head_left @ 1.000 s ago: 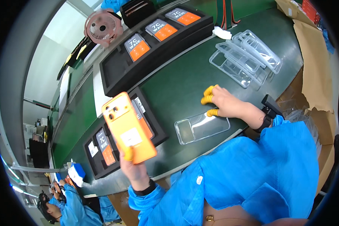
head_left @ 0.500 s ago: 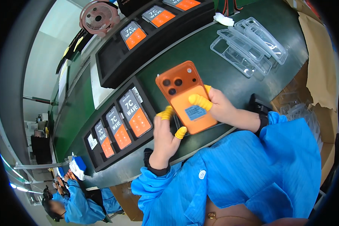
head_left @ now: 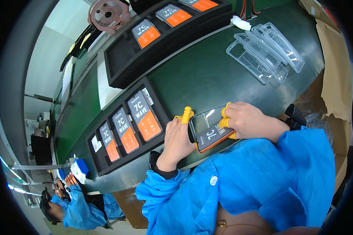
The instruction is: Assemble smartphones by placing them into trays and packing them with protective covers.
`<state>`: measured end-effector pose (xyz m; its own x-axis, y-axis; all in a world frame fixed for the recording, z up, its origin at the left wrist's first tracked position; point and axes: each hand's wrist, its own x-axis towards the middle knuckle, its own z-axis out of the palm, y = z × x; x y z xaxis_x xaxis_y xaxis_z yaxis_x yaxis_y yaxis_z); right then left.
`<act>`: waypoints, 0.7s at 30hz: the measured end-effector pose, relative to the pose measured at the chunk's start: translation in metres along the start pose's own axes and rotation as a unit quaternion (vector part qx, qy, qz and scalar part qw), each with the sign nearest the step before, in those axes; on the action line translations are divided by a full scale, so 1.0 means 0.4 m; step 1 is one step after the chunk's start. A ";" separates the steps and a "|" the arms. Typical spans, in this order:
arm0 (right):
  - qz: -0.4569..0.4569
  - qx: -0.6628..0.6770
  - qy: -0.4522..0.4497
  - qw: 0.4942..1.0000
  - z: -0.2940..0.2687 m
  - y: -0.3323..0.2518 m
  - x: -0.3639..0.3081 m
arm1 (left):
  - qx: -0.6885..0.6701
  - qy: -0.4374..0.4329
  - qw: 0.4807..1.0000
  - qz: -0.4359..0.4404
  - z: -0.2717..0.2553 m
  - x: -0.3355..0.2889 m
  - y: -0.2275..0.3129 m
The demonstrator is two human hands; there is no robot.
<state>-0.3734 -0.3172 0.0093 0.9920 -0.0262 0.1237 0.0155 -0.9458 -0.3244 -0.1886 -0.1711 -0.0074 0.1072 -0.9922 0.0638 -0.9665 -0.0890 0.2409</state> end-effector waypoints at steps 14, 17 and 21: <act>0.077 0.056 0.123 0.988 0.045 0.029 0.032 | -0.265 0.128 0.954 -0.058 -0.027 -0.060 0.009; 0.070 0.046 0.194 0.977 0.048 0.020 0.037 | -0.349 0.109 0.928 -0.076 -0.001 -0.080 -0.003; 0.084 0.023 0.254 0.963 0.046 0.006 0.048 | -0.431 0.071 0.897 -0.070 -0.014 -0.093 0.047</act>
<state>-0.3520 -0.3140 -0.0065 0.7923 -0.3438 0.5041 -0.1233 -0.8993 -0.4196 -0.2093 -0.1352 0.0000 0.3005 -0.9503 0.0819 -0.4075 -0.0502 0.9118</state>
